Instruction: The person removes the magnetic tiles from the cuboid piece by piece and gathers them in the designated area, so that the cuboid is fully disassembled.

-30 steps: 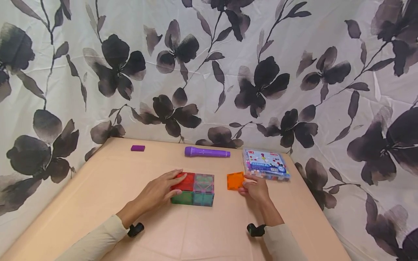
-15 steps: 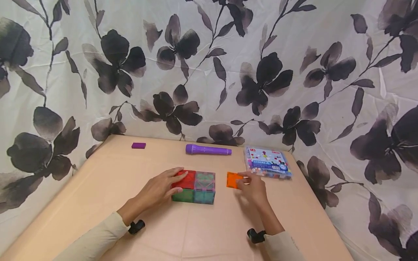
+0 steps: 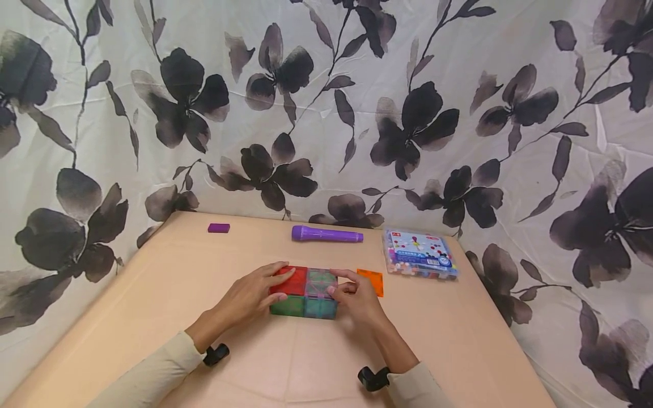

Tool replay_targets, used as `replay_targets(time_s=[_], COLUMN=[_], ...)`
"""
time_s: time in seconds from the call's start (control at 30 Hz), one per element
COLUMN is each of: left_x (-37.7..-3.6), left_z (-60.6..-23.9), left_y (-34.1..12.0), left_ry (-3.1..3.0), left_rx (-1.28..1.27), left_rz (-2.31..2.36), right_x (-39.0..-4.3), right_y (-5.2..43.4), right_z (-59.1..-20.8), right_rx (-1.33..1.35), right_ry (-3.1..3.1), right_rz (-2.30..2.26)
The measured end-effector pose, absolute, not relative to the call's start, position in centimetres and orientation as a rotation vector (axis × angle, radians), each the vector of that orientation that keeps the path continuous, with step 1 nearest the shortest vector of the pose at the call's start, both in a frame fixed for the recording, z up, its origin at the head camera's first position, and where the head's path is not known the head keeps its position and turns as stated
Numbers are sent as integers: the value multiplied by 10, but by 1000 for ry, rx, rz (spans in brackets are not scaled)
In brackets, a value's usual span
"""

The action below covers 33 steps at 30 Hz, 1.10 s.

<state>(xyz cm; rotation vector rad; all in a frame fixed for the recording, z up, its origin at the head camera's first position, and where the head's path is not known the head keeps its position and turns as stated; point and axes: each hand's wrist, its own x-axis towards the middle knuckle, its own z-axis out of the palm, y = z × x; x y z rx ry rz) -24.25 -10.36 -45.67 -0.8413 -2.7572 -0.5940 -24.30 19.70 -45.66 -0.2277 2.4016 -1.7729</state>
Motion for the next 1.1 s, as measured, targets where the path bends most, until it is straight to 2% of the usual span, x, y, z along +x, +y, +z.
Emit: replay_targets(time_s=[0.8,1.1], left_x=[-246,-247], left_z=[-456,-460], left_y=[-101,-101], left_ry=[-2766,-2739], left_rx=[-857,-779], left_rz=[-586,-823], right_x=[-240,-239], right_y=[191,197], right_z=[-461,-457], right_rx=[-152,-176], right_ry=[2390,2409], right_rz=[-1975,-2073])
